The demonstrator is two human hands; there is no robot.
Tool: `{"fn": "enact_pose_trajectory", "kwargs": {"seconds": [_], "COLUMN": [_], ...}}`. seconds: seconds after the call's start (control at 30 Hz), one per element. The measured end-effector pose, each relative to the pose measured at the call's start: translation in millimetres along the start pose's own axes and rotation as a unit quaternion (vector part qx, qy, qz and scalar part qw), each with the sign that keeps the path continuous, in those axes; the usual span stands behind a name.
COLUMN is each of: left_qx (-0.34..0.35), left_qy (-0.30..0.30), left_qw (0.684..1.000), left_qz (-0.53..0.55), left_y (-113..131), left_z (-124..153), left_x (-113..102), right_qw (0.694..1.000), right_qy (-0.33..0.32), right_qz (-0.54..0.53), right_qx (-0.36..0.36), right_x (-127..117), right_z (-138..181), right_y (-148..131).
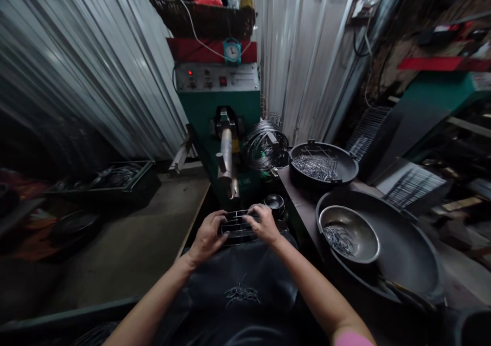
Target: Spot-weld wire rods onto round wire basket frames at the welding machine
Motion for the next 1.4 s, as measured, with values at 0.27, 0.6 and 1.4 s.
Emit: {"fn": "enact_pose_trajectory", "kwargs": {"seconds": [0.27,0.6,1.4], "left_qx": [-0.015,0.005,-0.047], "left_qy": [0.008,0.003,-0.024], "left_qw": [1.000,1.000,0.996], "left_qz": [-0.011,0.013,0.068], "left_y": [-29,-60,-77], "left_z": [-8,-16,-34], "left_x": [2,9,13], "right_qw": [0.998,0.998,0.994], "right_qy": [-0.008,-0.043,-0.047], "right_qz": [-0.057,-0.049,-0.064], "right_qx": [0.008,0.003,0.068], "right_x": [22,33,40], "right_z": [-22,-43,-60], "right_y": [18,33,47]}}
Point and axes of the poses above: each hand's wrist, its own z-axis away from the middle knuckle, its own x-axis out of the palm, y = z × x, the point moved 8 cm from there along -z, towards the middle knuckle, and after that the axes turned 4 degrees about z, right-handed, at the moved point
